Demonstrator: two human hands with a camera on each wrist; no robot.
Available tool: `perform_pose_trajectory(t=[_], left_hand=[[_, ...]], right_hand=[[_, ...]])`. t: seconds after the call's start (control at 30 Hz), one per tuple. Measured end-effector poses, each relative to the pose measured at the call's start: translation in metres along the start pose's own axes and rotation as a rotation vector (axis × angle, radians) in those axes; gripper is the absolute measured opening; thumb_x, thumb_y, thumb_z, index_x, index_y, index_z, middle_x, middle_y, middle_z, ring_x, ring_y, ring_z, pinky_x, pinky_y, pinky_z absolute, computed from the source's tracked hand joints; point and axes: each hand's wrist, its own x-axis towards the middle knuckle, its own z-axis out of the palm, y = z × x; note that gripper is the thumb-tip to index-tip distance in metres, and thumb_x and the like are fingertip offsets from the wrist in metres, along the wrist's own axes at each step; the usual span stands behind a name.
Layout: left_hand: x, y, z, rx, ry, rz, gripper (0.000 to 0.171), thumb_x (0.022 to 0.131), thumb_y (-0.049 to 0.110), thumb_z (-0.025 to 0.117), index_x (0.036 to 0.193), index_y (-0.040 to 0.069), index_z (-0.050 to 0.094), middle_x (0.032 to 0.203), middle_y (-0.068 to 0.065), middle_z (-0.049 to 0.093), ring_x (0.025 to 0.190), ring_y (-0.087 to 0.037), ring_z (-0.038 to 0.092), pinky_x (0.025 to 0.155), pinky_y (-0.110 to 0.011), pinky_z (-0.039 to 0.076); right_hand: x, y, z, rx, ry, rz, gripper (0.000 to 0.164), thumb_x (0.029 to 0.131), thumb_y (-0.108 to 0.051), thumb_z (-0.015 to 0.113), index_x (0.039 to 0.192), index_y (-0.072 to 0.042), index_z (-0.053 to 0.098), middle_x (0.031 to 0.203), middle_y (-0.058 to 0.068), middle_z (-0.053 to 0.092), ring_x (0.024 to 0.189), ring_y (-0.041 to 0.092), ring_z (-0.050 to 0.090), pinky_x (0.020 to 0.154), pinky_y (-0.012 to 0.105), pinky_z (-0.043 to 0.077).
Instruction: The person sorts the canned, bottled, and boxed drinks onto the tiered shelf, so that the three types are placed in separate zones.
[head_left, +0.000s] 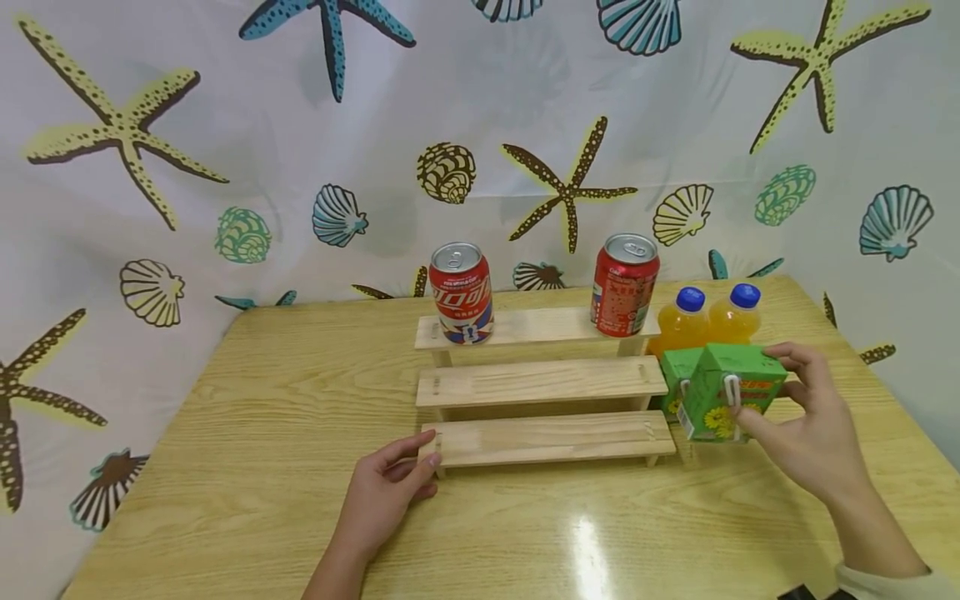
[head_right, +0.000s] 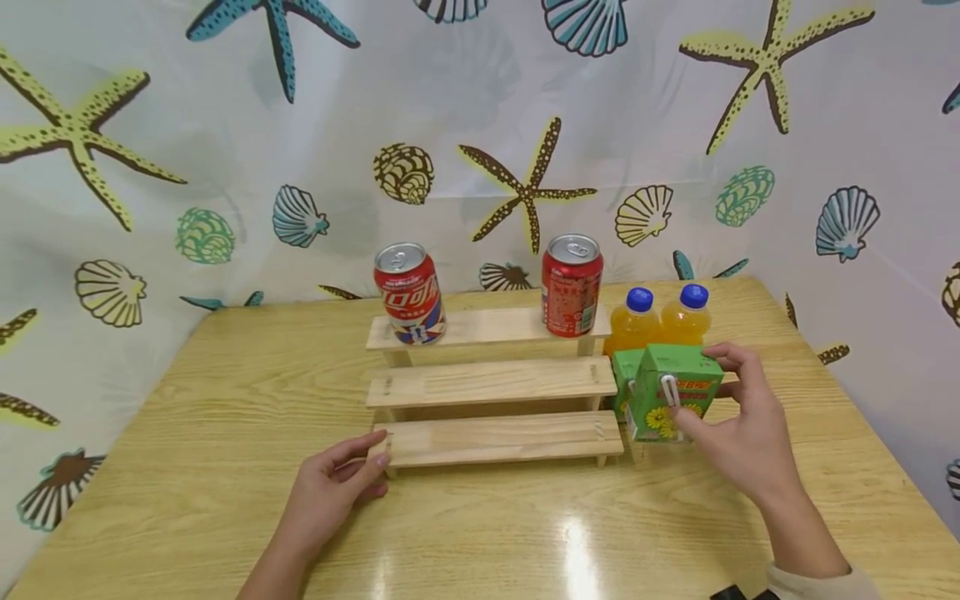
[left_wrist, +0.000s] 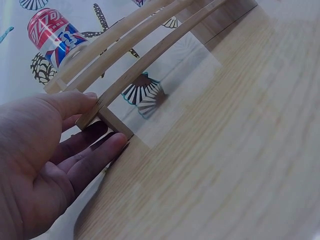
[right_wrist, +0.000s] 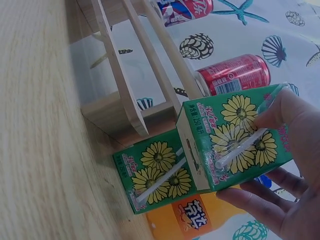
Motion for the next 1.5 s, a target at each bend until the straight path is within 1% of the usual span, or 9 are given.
perform_pose_trajectory(t=[0.13, 0.27, 0.37, 0.53, 0.6, 0.9, 1.07, 1.37, 1.5], left_hand=[[0.0, -0.001, 0.0, 0.001, 0.005, -0.003, 0.041, 0.091, 0.015, 0.074, 0.131, 0.01, 0.066, 0.135, -0.011, 0.06, 0.101, -0.017, 0.07, 0.079, -0.03, 0.065], [0.0, -0.002, 0.0, 0.001, 0.009, -0.001, 0.041, 0.091, 0.015, 0.075, 0.131, 0.01, 0.066, 0.134, -0.011, 0.06, 0.101, -0.017, 0.07, 0.079, -0.03, 0.065], [0.0, -0.002, 0.0, 0.0, 0.008, 0.005, 0.041, 0.091, 0.015, 0.075, 0.131, 0.01, 0.066, 0.135, -0.011, 0.06, 0.101, -0.017, 0.07, 0.079, -0.03, 0.065], [0.0, -0.003, 0.0, 0.0, 0.006, 0.01, 0.041, 0.091, 0.016, 0.075, 0.131, 0.01, 0.066, 0.136, -0.01, 0.06, 0.101, -0.016, 0.07, 0.079, -0.03, 0.065], [0.0, -0.003, 0.0, -0.002, 0.007, 0.01, 0.041, 0.091, 0.016, 0.075, 0.131, 0.01, 0.066, 0.137, -0.01, 0.059, 0.101, -0.016, 0.07, 0.079, -0.03, 0.065], [0.0, -0.001, 0.0, -0.002, 0.01, 0.005, 0.041, 0.092, 0.016, 0.074, 0.131, 0.01, 0.066, 0.137, -0.01, 0.059, 0.102, -0.017, 0.07, 0.079, -0.03, 0.064], [0.0, -0.001, -0.001, 0.0, 0.01, 0.011, 0.04, 0.092, 0.015, 0.074, 0.131, 0.01, 0.066, 0.137, -0.01, 0.059, 0.102, -0.018, 0.07, 0.079, -0.03, 0.065], [0.001, -0.003, -0.001, -0.004, -0.001, 0.012, 0.041, 0.091, 0.016, 0.074, 0.131, 0.011, 0.066, 0.133, -0.012, 0.061, 0.102, -0.019, 0.07, 0.079, -0.031, 0.065], [0.0, -0.003, -0.002, -0.002, 0.006, 0.012, 0.04, 0.091, 0.015, 0.074, 0.131, 0.011, 0.066, 0.135, -0.011, 0.061, 0.102, -0.02, 0.07, 0.078, -0.03, 0.065]], right_hand=[[0.0, -0.003, 0.004, -0.002, -0.006, -0.009, 0.071, 0.075, 0.012, 0.078, 0.135, -0.001, 0.043, 0.116, -0.019, 0.05, 0.083, -0.002, 0.057, 0.055, 0.012, 0.054], [0.001, -0.005, 0.008, 0.017, -0.012, -0.032, 0.073, 0.073, 0.014, 0.078, 0.136, -0.001, 0.043, 0.117, -0.018, 0.049, 0.085, -0.003, 0.057, 0.058, 0.011, 0.053], [0.002, -0.005, 0.009, 0.035, -0.024, -0.041, 0.074, 0.073, 0.015, 0.077, 0.136, 0.0, 0.042, 0.121, -0.018, 0.048, 0.086, -0.003, 0.057, 0.054, 0.013, 0.054], [0.003, -0.009, 0.011, 0.035, -0.036, -0.058, 0.075, 0.072, 0.016, 0.077, 0.136, 0.001, 0.041, 0.124, -0.019, 0.045, 0.09, -0.006, 0.056, 0.055, 0.011, 0.054], [0.003, -0.012, 0.011, 0.032, -0.041, -0.069, 0.076, 0.072, 0.016, 0.078, 0.136, 0.001, 0.041, 0.124, -0.019, 0.044, 0.092, -0.007, 0.055, 0.059, 0.01, 0.054], [0.008, -0.026, 0.017, 0.069, -0.09, -0.049, 0.074, 0.073, 0.015, 0.078, 0.135, -0.001, 0.041, 0.119, -0.015, 0.046, 0.091, -0.004, 0.056, 0.048, 0.023, 0.059], [0.011, -0.032, 0.018, 0.081, -0.1, -0.05, 0.072, 0.074, 0.014, 0.078, 0.134, -0.001, 0.041, 0.116, -0.01, 0.047, 0.091, -0.003, 0.057, 0.049, 0.024, 0.06], [0.014, -0.04, 0.025, 0.106, -0.113, -0.059, 0.07, 0.074, 0.014, 0.078, 0.133, 0.0, 0.042, 0.122, -0.008, 0.046, 0.098, -0.004, 0.056, 0.052, 0.023, 0.061], [0.016, -0.045, 0.03, 0.11, -0.123, -0.068, 0.069, 0.075, 0.012, 0.078, 0.132, -0.001, 0.043, 0.121, -0.001, 0.05, 0.099, -0.003, 0.057, 0.055, 0.022, 0.061]])
